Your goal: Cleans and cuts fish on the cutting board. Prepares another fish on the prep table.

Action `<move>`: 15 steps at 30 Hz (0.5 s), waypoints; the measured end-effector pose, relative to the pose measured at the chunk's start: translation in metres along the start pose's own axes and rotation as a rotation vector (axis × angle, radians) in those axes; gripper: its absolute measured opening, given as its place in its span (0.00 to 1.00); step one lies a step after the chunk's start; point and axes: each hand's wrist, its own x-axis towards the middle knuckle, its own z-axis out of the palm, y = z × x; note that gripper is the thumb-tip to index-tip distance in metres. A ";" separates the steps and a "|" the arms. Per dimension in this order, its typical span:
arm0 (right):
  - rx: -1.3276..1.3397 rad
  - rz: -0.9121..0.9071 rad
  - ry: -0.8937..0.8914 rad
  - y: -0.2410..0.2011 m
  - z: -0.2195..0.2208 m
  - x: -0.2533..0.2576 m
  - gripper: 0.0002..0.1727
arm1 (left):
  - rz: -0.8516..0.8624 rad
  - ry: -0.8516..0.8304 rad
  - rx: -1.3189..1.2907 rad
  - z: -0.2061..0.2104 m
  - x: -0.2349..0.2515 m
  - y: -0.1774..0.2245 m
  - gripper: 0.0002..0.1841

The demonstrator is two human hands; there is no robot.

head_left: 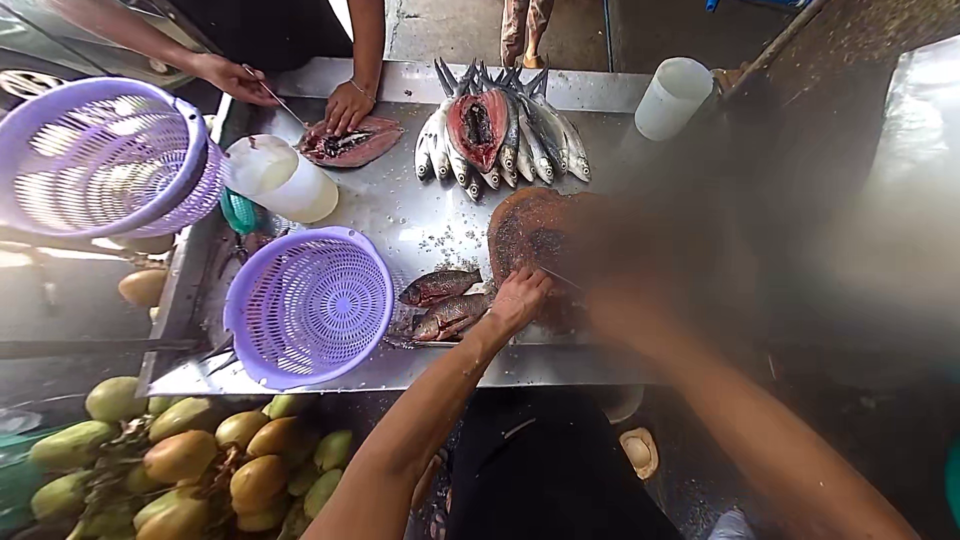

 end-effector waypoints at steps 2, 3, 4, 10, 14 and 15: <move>0.048 0.005 -0.018 -0.004 0.006 0.015 0.24 | 0.071 0.028 0.030 0.005 0.000 -0.002 0.11; 0.137 0.023 -0.038 -0.002 0.010 0.026 0.25 | 0.079 0.036 0.035 0.007 -0.001 -0.002 0.11; 0.260 0.050 -0.070 0.003 0.011 0.034 0.26 | 0.071 0.048 0.029 0.009 -0.002 -0.002 0.11; 0.911 0.136 -0.265 0.039 0.019 0.026 0.22 | 0.103 0.102 -0.014 0.016 -0.003 -0.012 0.12; 1.067 0.158 -0.119 0.007 0.035 0.057 0.25 | 0.085 0.093 -0.020 0.018 -0.001 -0.012 0.12; 1.087 0.170 -0.040 -0.004 0.040 0.069 0.26 | 0.047 0.078 -0.037 0.015 0.002 -0.010 0.13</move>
